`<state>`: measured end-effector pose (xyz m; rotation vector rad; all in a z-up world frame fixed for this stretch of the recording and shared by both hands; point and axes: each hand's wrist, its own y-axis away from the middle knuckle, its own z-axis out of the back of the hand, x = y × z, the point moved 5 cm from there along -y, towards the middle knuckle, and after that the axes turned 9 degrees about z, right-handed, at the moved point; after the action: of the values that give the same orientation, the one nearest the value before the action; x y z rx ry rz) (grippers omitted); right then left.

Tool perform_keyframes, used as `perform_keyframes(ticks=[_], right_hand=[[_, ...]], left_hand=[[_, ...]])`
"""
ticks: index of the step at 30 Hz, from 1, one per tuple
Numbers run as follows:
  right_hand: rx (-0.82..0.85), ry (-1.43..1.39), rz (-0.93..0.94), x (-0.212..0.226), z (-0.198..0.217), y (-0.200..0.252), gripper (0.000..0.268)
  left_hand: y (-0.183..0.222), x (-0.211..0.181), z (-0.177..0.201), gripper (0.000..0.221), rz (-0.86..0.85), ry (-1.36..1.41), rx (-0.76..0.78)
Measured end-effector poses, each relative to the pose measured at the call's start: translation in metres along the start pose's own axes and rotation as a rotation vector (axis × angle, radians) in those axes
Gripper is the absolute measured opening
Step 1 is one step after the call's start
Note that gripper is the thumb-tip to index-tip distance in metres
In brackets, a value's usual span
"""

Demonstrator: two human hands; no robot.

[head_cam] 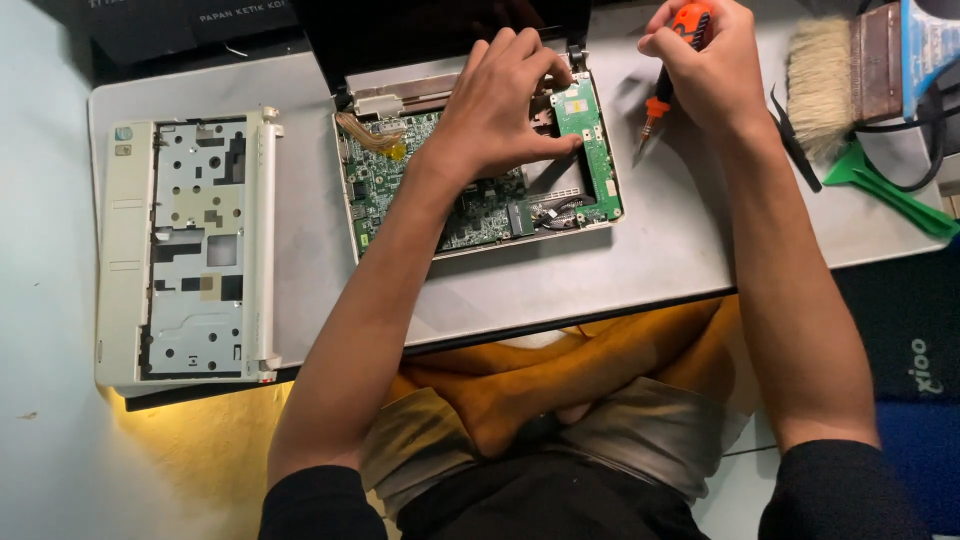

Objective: Removing the motherboard from a laptop by unscrewing it and disconnecting internal ribbon cables.

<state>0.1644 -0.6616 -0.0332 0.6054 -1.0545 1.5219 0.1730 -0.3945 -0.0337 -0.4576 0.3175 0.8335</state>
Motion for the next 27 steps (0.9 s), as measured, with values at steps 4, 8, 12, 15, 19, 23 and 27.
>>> perform_keyframes(ticks=[4, 8, 12, 15, 19, 23, 27], right_hand=[[0.010, 0.020, 0.030, -0.001, -0.002, 0.001, 0.008], [0.010, 0.057, 0.045, -0.003, -0.001, 0.002, 0.009], [0.009, 0.088, 0.054, 0.001, -0.002, 0.003, 0.011], [0.016, 0.130, 0.091, 0.005, -0.001, 0.004, 0.010], [0.029, 0.150, 0.115, 0.008, -0.003, 0.004, 0.010], [0.051, 0.173, 0.159, 0.013, -0.005, 0.006, 0.008], [0.039, 0.213, 0.227, 0.007, -0.005, 0.005, 0.007]], left_hand=[[0.002, -0.001, 0.007, 0.065, -0.030, 0.085, -0.058], [0.002, 0.000, 0.007, 0.064, -0.037, 0.116, -0.065], [0.002, -0.003, 0.010, 0.064, -0.038, 0.127, -0.075], [0.002, -0.004, 0.010, 0.064, -0.014, 0.128, -0.062], [0.004, -0.006, 0.012, 0.063, 0.000, 0.152, -0.064], [0.002, -0.008, 0.009, 0.064, 0.034, 0.115, -0.051], [0.003, -0.005, 0.012, 0.062, 0.018, 0.162, -0.034]])
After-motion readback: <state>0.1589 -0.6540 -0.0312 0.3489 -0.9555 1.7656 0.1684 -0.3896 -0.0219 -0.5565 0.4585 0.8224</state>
